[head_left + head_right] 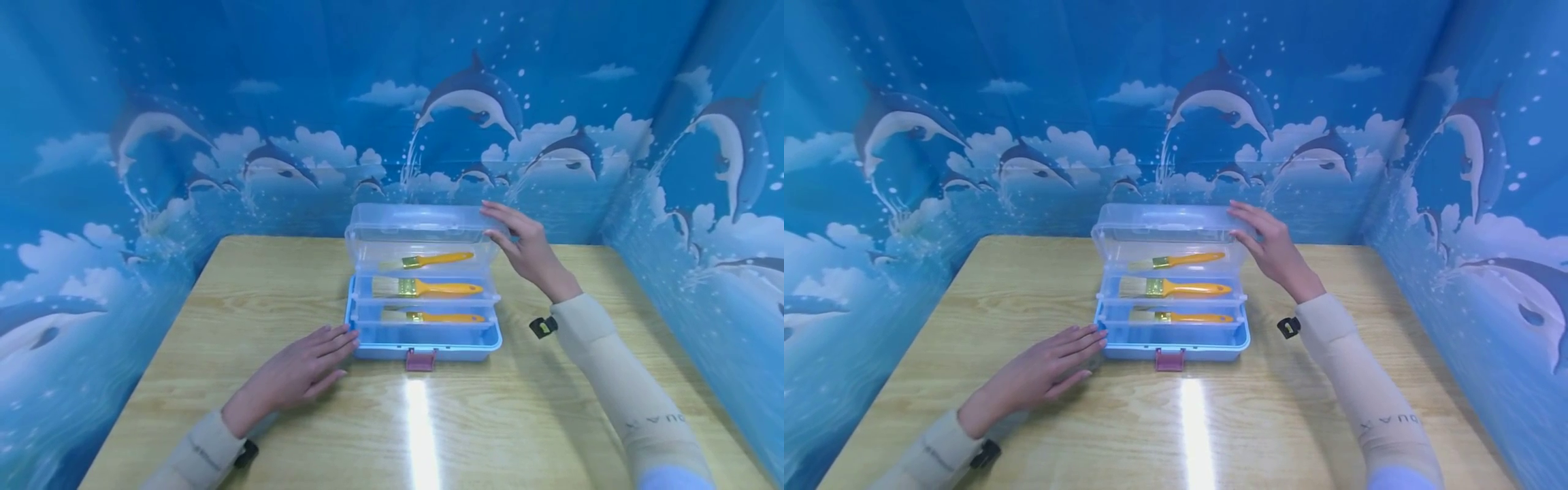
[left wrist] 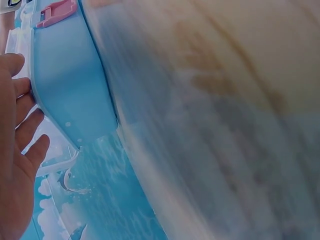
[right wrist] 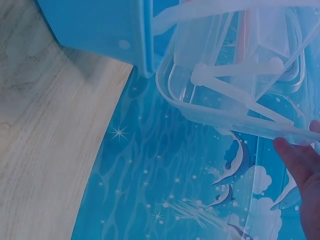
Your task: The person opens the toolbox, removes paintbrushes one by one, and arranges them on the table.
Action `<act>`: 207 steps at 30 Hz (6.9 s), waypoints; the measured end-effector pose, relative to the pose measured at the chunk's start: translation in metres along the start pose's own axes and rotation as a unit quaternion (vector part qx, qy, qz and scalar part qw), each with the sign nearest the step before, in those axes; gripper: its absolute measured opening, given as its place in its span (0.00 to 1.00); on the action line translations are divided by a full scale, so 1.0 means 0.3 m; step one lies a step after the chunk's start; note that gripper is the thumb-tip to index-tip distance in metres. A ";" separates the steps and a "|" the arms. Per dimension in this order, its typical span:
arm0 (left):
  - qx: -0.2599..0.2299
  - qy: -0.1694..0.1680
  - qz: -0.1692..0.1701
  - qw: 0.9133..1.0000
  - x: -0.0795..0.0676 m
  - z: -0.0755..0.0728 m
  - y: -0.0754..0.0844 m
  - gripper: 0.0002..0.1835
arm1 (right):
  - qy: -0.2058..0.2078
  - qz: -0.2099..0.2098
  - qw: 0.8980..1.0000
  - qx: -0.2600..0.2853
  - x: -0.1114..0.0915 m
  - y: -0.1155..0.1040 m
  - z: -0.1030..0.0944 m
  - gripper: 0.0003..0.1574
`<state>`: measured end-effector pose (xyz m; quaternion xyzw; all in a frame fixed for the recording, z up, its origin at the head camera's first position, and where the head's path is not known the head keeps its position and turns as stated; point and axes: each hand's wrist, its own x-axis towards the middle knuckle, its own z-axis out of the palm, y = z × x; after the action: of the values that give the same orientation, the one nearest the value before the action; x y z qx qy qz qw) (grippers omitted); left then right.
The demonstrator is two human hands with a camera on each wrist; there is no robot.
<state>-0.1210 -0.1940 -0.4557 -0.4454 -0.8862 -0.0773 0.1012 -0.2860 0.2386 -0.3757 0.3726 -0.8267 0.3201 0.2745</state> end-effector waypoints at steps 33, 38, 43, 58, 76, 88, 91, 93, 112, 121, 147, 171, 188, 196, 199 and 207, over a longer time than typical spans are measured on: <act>-0.022 -0.071 -0.021 0.997 -0.023 0.012 -0.010 0.38 | -0.046 0.184 0.973 0.133 0.075 -0.054 -0.027 0.27; -0.022 -0.084 -0.026 0.996 -0.026 0.013 -0.008 0.38 | -0.029 0.220 0.966 0.132 0.076 -0.034 -0.012 0.26; -0.019 -0.075 -0.022 0.997 -0.024 0.016 -0.008 0.38 | -0.024 0.262 0.956 0.134 0.073 -0.013 0.001 0.27; 0.002 -0.071 -0.021 0.997 -0.026 0.011 -0.011 0.38 | -0.050 0.296 0.937 0.179 0.059 0.078 0.055 0.32; 0.013 -0.070 -0.017 0.997 -0.033 0.017 -0.010 0.38 | -0.065 0.384 0.890 0.238 0.032 0.202 0.147 0.34; 0.011 -0.062 -0.013 0.998 -0.030 0.018 -0.011 0.38 | -0.079 0.415 0.869 0.259 0.009 0.239 0.202 0.36; 0.008 -0.071 -0.018 0.997 -0.028 0.017 -0.011 0.38 | -0.081 0.427 0.864 0.255 0.000 0.247 0.214 0.36; 0.004 -0.075 -0.019 0.997 -0.028 0.015 -0.010 0.38 | -0.083 0.434 0.860 0.255 -0.007 0.254 0.222 0.36; 0.004 -0.081 -0.021 0.996 -0.031 0.015 -0.008 0.37 | -0.108 0.473 0.830 0.276 -0.015 0.217 0.229 0.36; -0.009 -0.098 -0.035 0.995 -0.031 0.007 0.001 0.37 | -0.119 0.464 0.833 0.277 -0.052 0.245 0.252 0.35; -0.011 -0.106 -0.047 0.993 -0.033 0.010 0.004 0.37 | -0.146 0.383 0.900 0.147 -0.131 0.161 0.168 0.38; -0.018 -0.108 -0.045 0.993 -0.036 0.020 0.006 0.39 | -0.040 0.235 0.964 0.118 -0.119 -0.100 0.074 0.33; -0.022 -0.116 -0.055 0.991 -0.039 0.023 0.008 0.39 | -0.220 0.118 0.967 0.041 -0.024 -0.172 0.093 0.34; -0.011 -0.105 -0.046 0.993 -0.036 0.023 0.002 0.39 | -0.325 0.160 0.931 0.052 0.017 -0.167 0.115 0.28; -0.011 -0.105 -0.049 0.993 -0.036 0.020 0.002 0.39 | -0.353 0.166 0.920 0.047 0.030 -0.155 0.139 0.25; -0.029 -0.121 -0.065 0.990 -0.033 0.014 0.009 0.38 | -0.396 0.164 0.902 0.043 0.067 -0.147 0.186 0.24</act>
<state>-0.1136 -0.1992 -0.4622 -0.3961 -0.9162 -0.0549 -0.0252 -0.2745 0.1660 -0.3832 0.3390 -0.9021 0.2219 -0.1487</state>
